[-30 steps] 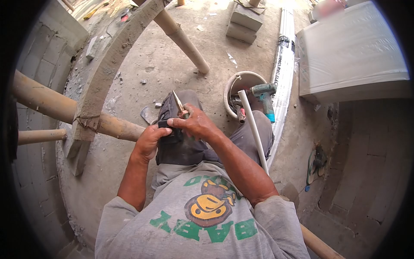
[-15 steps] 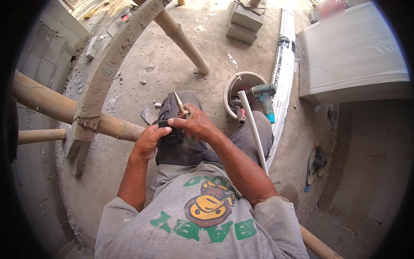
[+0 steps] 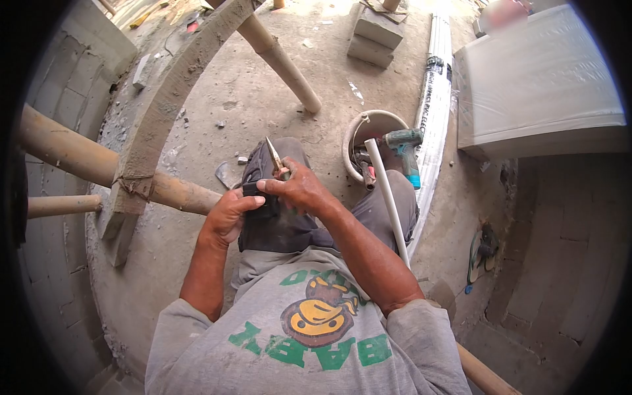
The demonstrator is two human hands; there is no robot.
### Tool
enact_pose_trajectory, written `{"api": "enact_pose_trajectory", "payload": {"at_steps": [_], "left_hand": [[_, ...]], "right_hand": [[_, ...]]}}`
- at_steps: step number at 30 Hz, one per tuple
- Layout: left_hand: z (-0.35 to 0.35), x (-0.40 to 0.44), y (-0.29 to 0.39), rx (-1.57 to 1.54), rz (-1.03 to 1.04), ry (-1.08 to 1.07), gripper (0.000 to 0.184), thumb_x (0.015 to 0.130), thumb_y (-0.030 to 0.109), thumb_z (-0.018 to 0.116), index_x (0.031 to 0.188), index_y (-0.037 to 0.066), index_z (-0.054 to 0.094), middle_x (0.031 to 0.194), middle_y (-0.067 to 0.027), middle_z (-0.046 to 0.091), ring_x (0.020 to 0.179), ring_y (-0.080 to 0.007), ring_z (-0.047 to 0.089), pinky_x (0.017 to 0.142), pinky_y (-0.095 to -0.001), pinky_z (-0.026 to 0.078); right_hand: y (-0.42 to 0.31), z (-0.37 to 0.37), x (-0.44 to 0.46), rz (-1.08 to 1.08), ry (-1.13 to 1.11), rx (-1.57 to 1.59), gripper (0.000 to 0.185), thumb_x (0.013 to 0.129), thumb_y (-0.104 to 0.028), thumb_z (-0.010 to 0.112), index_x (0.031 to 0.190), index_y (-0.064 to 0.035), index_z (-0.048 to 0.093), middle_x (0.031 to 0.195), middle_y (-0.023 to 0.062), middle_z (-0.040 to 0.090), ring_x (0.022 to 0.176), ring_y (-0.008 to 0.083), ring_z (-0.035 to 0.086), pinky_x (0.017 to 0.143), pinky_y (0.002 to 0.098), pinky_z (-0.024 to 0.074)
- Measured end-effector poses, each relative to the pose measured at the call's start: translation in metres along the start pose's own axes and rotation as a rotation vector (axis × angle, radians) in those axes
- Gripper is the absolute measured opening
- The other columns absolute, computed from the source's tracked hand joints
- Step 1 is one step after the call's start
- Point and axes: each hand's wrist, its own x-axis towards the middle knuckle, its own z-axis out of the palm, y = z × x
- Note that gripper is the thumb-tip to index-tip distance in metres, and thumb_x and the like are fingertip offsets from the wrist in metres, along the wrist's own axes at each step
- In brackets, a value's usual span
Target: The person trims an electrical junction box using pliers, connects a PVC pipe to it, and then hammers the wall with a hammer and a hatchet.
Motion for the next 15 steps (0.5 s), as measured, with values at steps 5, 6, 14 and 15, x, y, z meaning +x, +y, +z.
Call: {"api": "enact_pose_trajectory", "payload": {"at_steps": [5, 6, 14, 15], "left_hand": [[-0.0042, 0.0021, -0.0084, 0.079, 0.048, 0.061, 0.027, 0.087, 0.014, 0.063, 0.111, 0.0, 0.065, 0.098, -0.0033, 0.068, 0.084, -0.0105, 0.063, 0.078, -0.0247, 0.049], [-0.0063, 0.0025, -0.0088, 0.116, 0.056, 0.058, 0.027, 0.088, 0.015, 0.062, 0.11, 0.0, 0.065, 0.097, -0.003, 0.068, 0.083, -0.0102, 0.063, 0.077, -0.0245, 0.049], [-0.0045, 0.0029, -0.0033, 0.021, 0.014, 0.015, 0.028, 0.085, 0.009, 0.066, 0.111, -0.001, 0.065, 0.096, -0.0046, 0.069, 0.086, -0.0116, 0.065, 0.081, -0.0258, 0.051], [-0.0025, 0.0013, -0.0014, 0.022, 0.015, 0.007, 0.028, 0.084, 0.009, 0.066, 0.111, -0.001, 0.065, 0.097, -0.0048, 0.069, 0.086, -0.0117, 0.065, 0.081, -0.0258, 0.051]], "right_hand": [[-0.0022, -0.0002, -0.0021, -0.009, 0.001, 0.005, 0.046, 0.077, -0.042, 0.08, 0.09, -0.0102, 0.05, 0.063, -0.0003, 0.051, 0.049, 0.009, 0.048, 0.037, 0.0261, 0.0335], [-0.003, -0.0002, -0.0026, -0.008, 0.004, 0.0, 0.046, 0.077, -0.042, 0.08, 0.09, -0.0106, 0.05, 0.063, -0.0004, 0.051, 0.049, 0.0089, 0.048, 0.037, 0.026, 0.0334], [-0.0023, 0.0002, -0.0021, -0.006, 0.006, -0.008, 0.046, 0.076, -0.043, 0.08, 0.088, -0.0117, 0.049, 0.062, -0.0007, 0.05, 0.049, 0.0089, 0.047, 0.037, 0.0261, 0.0335], [-0.0015, 0.0002, -0.002, -0.012, 0.003, -0.006, 0.046, 0.076, -0.043, 0.08, 0.088, -0.0117, 0.049, 0.062, -0.0007, 0.05, 0.048, 0.0089, 0.047, 0.037, 0.0261, 0.0334]]}}
